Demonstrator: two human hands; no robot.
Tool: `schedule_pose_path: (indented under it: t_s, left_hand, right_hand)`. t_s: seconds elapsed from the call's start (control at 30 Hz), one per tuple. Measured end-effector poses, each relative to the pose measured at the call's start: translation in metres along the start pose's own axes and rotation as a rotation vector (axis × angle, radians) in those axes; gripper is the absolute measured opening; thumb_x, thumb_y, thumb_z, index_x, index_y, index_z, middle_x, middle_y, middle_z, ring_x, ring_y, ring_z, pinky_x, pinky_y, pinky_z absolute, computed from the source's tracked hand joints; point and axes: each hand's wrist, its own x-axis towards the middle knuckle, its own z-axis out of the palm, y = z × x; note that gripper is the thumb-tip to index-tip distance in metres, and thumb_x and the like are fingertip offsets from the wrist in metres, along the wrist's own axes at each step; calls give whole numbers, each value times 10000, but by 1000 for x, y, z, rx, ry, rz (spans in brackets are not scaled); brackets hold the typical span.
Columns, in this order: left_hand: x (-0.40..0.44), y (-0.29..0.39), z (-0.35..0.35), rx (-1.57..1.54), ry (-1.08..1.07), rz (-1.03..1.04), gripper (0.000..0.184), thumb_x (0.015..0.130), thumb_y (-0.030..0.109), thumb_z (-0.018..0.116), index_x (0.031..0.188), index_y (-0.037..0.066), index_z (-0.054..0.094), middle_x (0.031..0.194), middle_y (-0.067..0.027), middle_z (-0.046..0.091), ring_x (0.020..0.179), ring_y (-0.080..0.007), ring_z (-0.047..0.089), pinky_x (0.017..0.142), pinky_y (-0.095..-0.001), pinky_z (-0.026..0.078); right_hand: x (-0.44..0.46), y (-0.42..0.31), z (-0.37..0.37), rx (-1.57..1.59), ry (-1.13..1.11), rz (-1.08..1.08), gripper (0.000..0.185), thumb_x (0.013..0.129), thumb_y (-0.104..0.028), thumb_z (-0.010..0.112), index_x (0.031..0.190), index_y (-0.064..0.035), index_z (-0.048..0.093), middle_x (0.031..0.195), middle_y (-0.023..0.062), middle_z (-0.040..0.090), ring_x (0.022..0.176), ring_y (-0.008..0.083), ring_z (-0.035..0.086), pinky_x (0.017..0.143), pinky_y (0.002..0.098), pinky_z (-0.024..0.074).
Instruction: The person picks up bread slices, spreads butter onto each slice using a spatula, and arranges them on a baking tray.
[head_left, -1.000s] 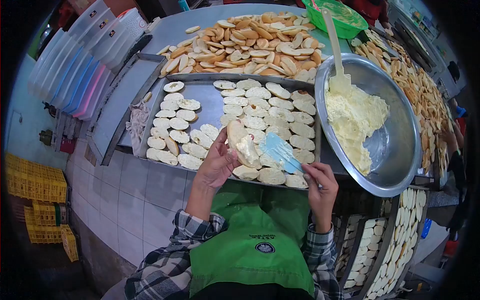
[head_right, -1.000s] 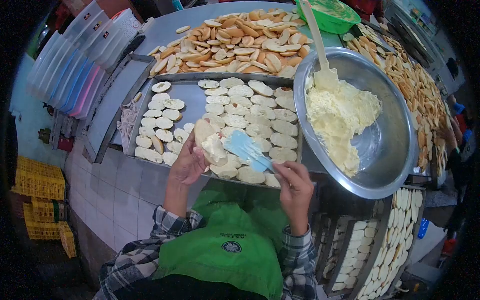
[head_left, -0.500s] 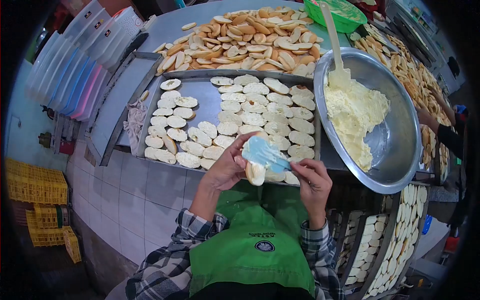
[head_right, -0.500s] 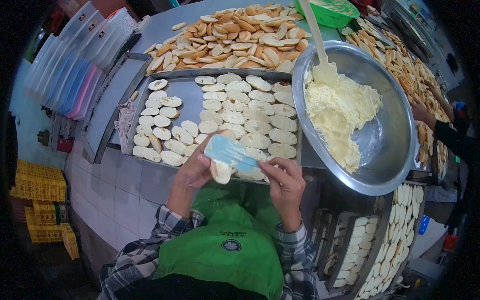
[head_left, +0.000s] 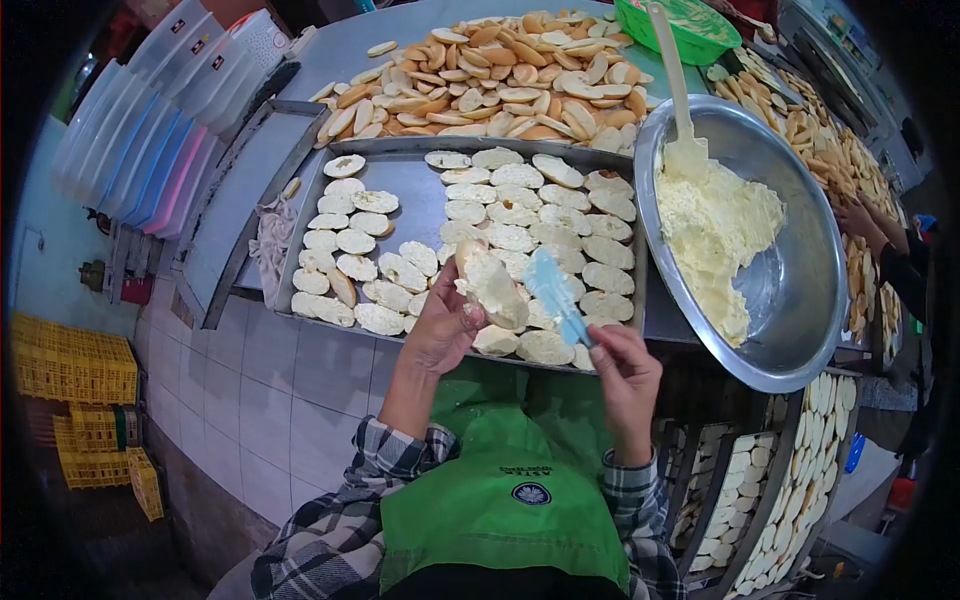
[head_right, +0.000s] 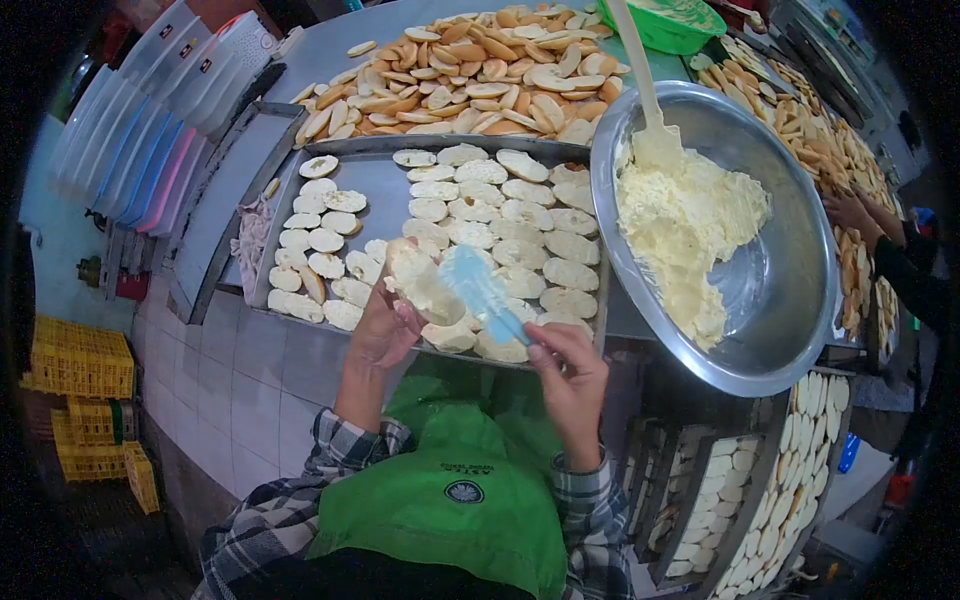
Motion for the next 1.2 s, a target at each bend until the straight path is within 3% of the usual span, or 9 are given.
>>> schedule_pose_path:
  t_s: [0.1,0.27,0.37,0.43,0.5,0.67,0.93,1.03,1.2]
  left_hand:
    - [4,0,3,18,9,76,818,639,102,768,1314,119,305,1248,-50,448,1133,-200,461,918,-352,438]
    - [14,11,-6,-56,53,143,729,700,73,711,1305,141,310,1241,-42,453,1134,-196,459,913,-348,443]
    - [35,24,-12,-11,-2,186,655,763,67,647,1308,171,298,1230,-47,458,1109,-196,478,915,-359,441]
    - [63,36,-10,75,9,171,614,781,66,628,1296,173,311,1214,-48,467,1077,-190,498,888,-356,455]
    - [97,47,-5,153,28,148,562,799,68,611,1274,169,329,1136,-41,512,1031,-170,521,815,-325,482]
    - [160,61,4,238,40,173,548,792,78,630,1254,152,344,1074,-40,529,941,-153,559,792,-301,485]
    - [211,58,13,239,30,111,542,806,104,623,1256,155,325,1038,-42,532,931,-154,554,787,-312,492]
    - [238,53,15,227,73,104,528,806,117,625,1245,138,331,1048,-51,519,926,-162,555,793,-316,494]
    - [286,53,25,277,154,85,577,783,152,660,1248,110,319,1051,-64,511,919,-177,553,802,-335,499]
  right_hand:
    - [-4,-5,7,75,-32,80,214,762,21,607,966,-26,650,885,53,569,758,100,528,640,197,408]
    - [6,-2,-7,-405,-47,-181,262,706,37,630,955,-41,650,845,59,566,739,116,550,603,205,419]
    - [21,-21,-13,-354,10,-57,291,684,41,632,961,-49,645,824,61,565,732,118,551,596,203,416]
    - [40,-21,-12,-364,30,-149,266,723,31,604,976,-45,638,813,65,561,697,117,543,583,204,415]
    - [61,-27,-6,-196,44,13,242,760,19,574,989,-39,629,801,75,572,665,124,547,573,216,417]
    - [110,-26,17,-308,128,-210,193,779,-3,563,953,-37,638,666,109,563,567,183,542,533,280,411]
    - [156,-16,25,-460,157,-302,170,774,-46,554,916,-71,643,750,125,585,648,300,569,572,361,444]
    - [178,-17,25,-793,302,-343,195,774,-44,539,941,-83,632,789,112,583,664,300,578,582,369,455]
    - [217,-14,32,-837,403,-336,205,767,-53,535,950,-73,623,825,100,588,699,302,584,600,387,459]
